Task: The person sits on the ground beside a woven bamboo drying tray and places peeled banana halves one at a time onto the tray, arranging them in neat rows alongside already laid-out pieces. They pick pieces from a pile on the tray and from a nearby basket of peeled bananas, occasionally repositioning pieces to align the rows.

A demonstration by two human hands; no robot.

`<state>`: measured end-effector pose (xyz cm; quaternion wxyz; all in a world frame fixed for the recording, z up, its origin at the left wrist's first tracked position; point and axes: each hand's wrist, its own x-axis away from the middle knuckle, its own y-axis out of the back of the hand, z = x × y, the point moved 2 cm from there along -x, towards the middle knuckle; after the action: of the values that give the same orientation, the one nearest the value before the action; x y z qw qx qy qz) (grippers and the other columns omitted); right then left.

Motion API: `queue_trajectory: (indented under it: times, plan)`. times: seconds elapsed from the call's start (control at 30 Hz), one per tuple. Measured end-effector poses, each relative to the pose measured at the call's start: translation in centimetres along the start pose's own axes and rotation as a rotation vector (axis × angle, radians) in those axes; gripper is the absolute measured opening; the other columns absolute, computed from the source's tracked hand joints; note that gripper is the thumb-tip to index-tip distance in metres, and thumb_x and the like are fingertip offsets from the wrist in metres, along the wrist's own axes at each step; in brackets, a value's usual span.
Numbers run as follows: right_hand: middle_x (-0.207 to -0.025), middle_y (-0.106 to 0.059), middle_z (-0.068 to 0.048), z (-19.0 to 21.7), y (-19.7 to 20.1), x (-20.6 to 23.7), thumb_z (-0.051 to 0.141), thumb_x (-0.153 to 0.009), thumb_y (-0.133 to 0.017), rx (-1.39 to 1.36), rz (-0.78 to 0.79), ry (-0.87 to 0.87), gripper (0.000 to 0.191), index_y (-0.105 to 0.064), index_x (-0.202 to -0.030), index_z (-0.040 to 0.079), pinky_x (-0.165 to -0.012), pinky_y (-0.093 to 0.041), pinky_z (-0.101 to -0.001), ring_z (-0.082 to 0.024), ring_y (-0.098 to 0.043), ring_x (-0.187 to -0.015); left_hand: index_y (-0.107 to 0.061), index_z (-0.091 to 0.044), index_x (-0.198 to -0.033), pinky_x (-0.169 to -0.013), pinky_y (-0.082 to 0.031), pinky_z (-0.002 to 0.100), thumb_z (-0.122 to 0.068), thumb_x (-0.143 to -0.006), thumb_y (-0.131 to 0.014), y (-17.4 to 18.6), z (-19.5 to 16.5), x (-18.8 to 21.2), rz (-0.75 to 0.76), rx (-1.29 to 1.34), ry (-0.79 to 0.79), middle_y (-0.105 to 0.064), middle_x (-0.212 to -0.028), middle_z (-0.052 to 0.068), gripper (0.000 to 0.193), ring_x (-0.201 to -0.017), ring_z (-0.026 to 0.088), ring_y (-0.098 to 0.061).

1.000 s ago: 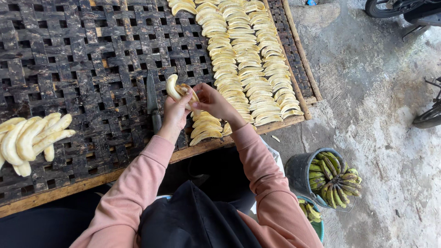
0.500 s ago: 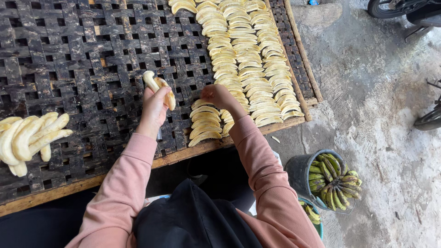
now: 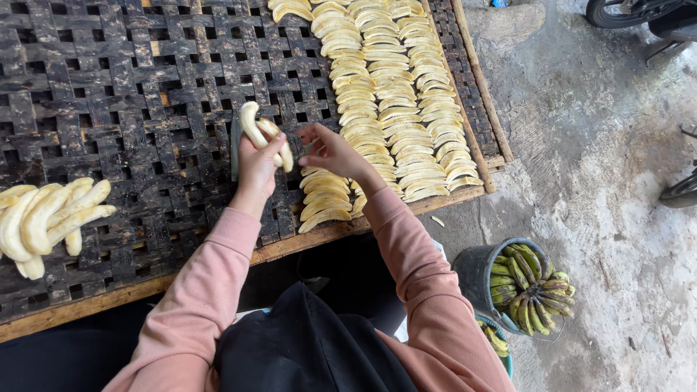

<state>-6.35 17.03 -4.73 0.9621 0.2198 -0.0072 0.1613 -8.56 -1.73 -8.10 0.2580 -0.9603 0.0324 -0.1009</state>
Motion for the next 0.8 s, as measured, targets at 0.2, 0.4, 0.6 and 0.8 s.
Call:
queue_trajectory:
  times: [0.2,0.4,0.6,0.8]
  plan:
    - [-0.098,-0.067,-0.004,1.9,-0.9,-0.3,0.012,-0.086,-0.081,-0.177,-0.079,-0.039,0.045,-0.056,-0.123,0.003,-0.069,-0.055,-0.0229,-0.009,-0.064,-0.080,-0.069,-0.007,-0.116,-0.084,-0.054,0.028,-0.024,-0.101,-0.068,-1.1,1.9,-0.1,0.090,-0.103,0.125,-0.072,-0.104,0.003,0.022,-0.092,0.011,-0.064]
    - [-0.104,-0.071,-0.007,-1.4,0.6,-0.6,0.010,-0.094,-0.076,-0.430,0.016,-0.114,0.026,-0.062,-0.113,-0.001,-0.085,-0.064,-0.0290,-0.014,-0.072,-0.094,-0.073,-0.001,-0.119,-0.077,-0.052,0.032,-0.021,-0.098,-0.074,-0.7,2.5,-0.3,0.167,-0.171,0.147,-0.072,-0.100,0.008,0.029,-0.085,0.014,-0.063]
    - [-0.096,-0.071,-0.006,-3.9,1.5,-0.5,0.004,-0.088,-0.076,-0.205,-0.044,-0.144,0.023,-0.062,-0.106,-0.001,-0.077,-0.062,-0.0288,-0.015,-0.072,-0.088,-0.069,-0.008,-0.116,-0.093,-0.060,0.031,-0.028,-0.096,-0.067,-2.4,2.7,-0.1,0.192,0.033,0.296,-0.073,-0.111,0.002,0.028,-0.104,0.010,-0.070]
    - [-0.085,-0.072,-0.008,-6.7,3.6,0.1,0.005,-0.081,-0.082,0.315,-0.235,-0.144,0.020,-0.070,-0.096,0.002,-0.070,-0.057,-0.0317,-0.019,-0.072,-0.077,-0.068,-0.007,-0.122,-0.094,-0.057,0.037,-0.027,-0.101,-0.065,-1.1,1.7,-0.3,0.079,-0.121,0.273,-0.066,-0.109,0.005,0.029,-0.103,0.016,-0.063]
